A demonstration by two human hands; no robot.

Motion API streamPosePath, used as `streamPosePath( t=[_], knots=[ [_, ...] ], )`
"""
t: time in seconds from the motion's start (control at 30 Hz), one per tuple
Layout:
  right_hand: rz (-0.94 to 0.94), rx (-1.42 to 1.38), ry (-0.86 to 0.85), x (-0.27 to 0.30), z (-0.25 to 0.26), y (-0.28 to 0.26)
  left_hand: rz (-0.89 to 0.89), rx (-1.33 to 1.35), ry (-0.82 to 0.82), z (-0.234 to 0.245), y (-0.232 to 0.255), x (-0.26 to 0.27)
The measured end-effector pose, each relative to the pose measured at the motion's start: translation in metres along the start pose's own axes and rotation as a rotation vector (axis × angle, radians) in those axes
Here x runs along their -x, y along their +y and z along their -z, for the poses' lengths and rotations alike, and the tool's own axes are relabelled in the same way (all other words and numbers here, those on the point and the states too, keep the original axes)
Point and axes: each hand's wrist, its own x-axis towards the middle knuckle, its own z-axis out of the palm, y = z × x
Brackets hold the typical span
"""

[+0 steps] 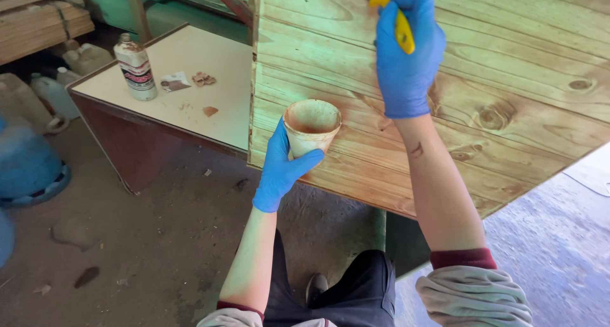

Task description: The person applies wood stain to a wooden surface using a paintbrush. They repeatedly dip the brush into a small container and spread the stain across the wood in smooth strokes.

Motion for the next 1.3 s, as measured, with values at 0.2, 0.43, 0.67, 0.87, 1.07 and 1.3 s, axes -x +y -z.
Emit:
streamPosePath(
  t=[0.2, 0.43, 0.67, 0.87, 1.07, 1.3],
  knots=[
    [0.037, -0.015, 0.063, 0.013, 0.075, 0.032, -0.022, -0.047, -0.055, -0.019, -0.02, -0.003],
    [0.029, -0.034, 0.126, 0.023, 0.152, 0.068, 0.005, 0.002, -0.132, -0.046, -0.028, -0.002],
    [-0.074, -0.117, 0.207, 0.034, 0.231, 0.121, 0.0, -0.039, -0.185, -0.071, -0.038, 0.007],
    [-0.149, -0.113, 0.243, 0.072, 0.271, 0.114, 0.035, -0.095, -0.24, -0.087, -0.051, 0.023],
    [-0.329, -0.235, 0.164, 0.14, 0.294, 0.049, 0.112, -0.181, -0.343, -0.102, -0.055, 0.039],
    [-0.602, -0.108, -0.005, 0.21, 0.321, 0.043, 0.228, -0.192, -0.548, -0.106, -0.078, 0.069]
  ],
)
